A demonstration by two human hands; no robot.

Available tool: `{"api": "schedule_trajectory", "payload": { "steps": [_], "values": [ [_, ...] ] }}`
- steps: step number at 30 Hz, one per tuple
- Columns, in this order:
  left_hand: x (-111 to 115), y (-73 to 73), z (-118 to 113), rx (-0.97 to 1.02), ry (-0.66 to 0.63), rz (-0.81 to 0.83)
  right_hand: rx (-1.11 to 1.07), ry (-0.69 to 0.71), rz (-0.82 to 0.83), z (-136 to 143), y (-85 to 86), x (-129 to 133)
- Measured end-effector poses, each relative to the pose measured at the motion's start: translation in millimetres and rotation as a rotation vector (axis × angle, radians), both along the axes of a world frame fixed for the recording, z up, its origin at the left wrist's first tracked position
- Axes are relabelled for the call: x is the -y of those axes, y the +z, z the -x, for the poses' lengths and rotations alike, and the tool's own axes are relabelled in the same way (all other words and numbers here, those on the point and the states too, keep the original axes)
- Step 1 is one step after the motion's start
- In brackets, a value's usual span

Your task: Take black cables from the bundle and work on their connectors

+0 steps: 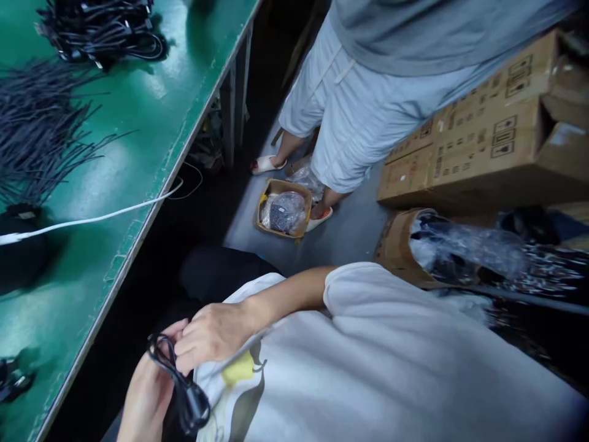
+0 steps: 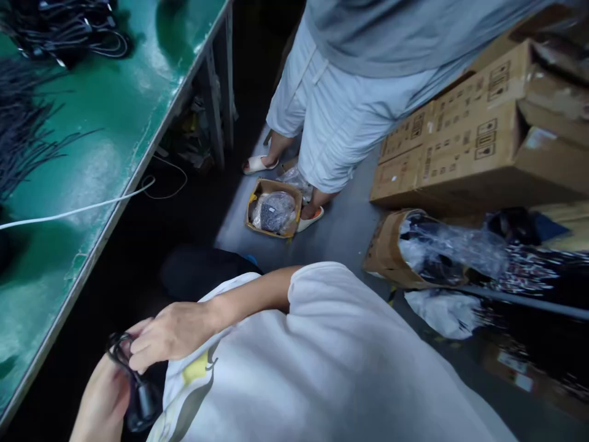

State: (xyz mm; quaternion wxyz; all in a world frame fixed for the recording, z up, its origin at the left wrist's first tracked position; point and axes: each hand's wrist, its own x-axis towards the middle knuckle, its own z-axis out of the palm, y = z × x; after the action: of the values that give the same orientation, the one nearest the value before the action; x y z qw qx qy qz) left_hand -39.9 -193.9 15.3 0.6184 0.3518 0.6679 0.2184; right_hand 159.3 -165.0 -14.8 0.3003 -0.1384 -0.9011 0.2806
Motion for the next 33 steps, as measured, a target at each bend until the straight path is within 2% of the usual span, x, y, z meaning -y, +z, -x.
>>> {"api": "schedule_trajectory", "payload": {
  "steps": [2,3,4,6,7,8,9,11,13,15,17,18,20,22,24,25,26,28,31,33],
  "values": [
    [1,15.4,1,0.055,0.201,-0.017,0.039,0.051,0.083,-7,-3.4,-6],
    [3,23.3,0,0.077,0.259,-0.065,0.060,0.054,0.121,-10,-4.7,-10],
    [6,30.0,-2,0.106,0.253,-0.123,0.084,0.040,0.149,-13,-5.5,-15],
    [11,37.0,-9,0.110,0.084,-0.223,0.138,-0.029,0.165,-15,-5.8,-25],
    [14,36.6,-14,0.064,0.017,-0.254,0.156,-0.075,0.153,-15,-5.3,-30],
    [15,33.6,-19,-0.005,0.010,-0.283,0.164,-0.120,0.136,-14,-4.4,-34],
    [16,28.5,-23,-0.075,0.052,-0.307,0.162,-0.157,0.114,-13,-3.3,-36],
    [16,15.3,-30,-0.146,0.237,-0.326,0.129,-0.197,0.069,-10,-1.2,-38],
    [15,3.3,-33,-0.046,0.358,-0.253,0.090,-0.202,0.053,-5,-0.5,-34],
    [16,-3.2,-32,0.083,0.349,-0.096,0.064,-0.206,0.123,-1,-1.4,-29],
    [17,-4.0,-31,0.148,0.304,-0.014,0.024,-0.193,0.315,3,-3.1,-25],
    [18,-2.7,-31,0.146,0.290,-0.026,-0.008,-0.172,0.464,4,-3.7,-24],
    [19,1.9,-34,0.100,0.285,-0.116,-0.093,-0.092,0.880,7,-4.1,-22],
    [20,7.4,-40,0.081,0.272,-0.197,-0.160,0.048,1.398,9,-3.6,-22],
    [16,11.6,-46,0.152,0.259,-0.185,-0.176,0.187,1.838,9,-3.2,-22],
    [13,12.8,-47,0.216,0.278,-0.155,-0.171,0.233,1.967,8,-3.3,-24],
    [9,13.4,-47,0.295,0.324,-0.125,-0.148,0.252,2.022,8,-3.6,-27],
    [0,13.8,-43,0.416,0.444,-0.102,-0.038,0.223,1.933,6,-3.8,-35],
    [-7,14.9,-34,0.476,0.565,-0.145,0.117,0.103,1.549,7,0.1,-45],
    [-4,16.3,-31,0.434,0.566,-0.183,0.072,0.004,1.302,10,6.6,-45]
  ]
}}
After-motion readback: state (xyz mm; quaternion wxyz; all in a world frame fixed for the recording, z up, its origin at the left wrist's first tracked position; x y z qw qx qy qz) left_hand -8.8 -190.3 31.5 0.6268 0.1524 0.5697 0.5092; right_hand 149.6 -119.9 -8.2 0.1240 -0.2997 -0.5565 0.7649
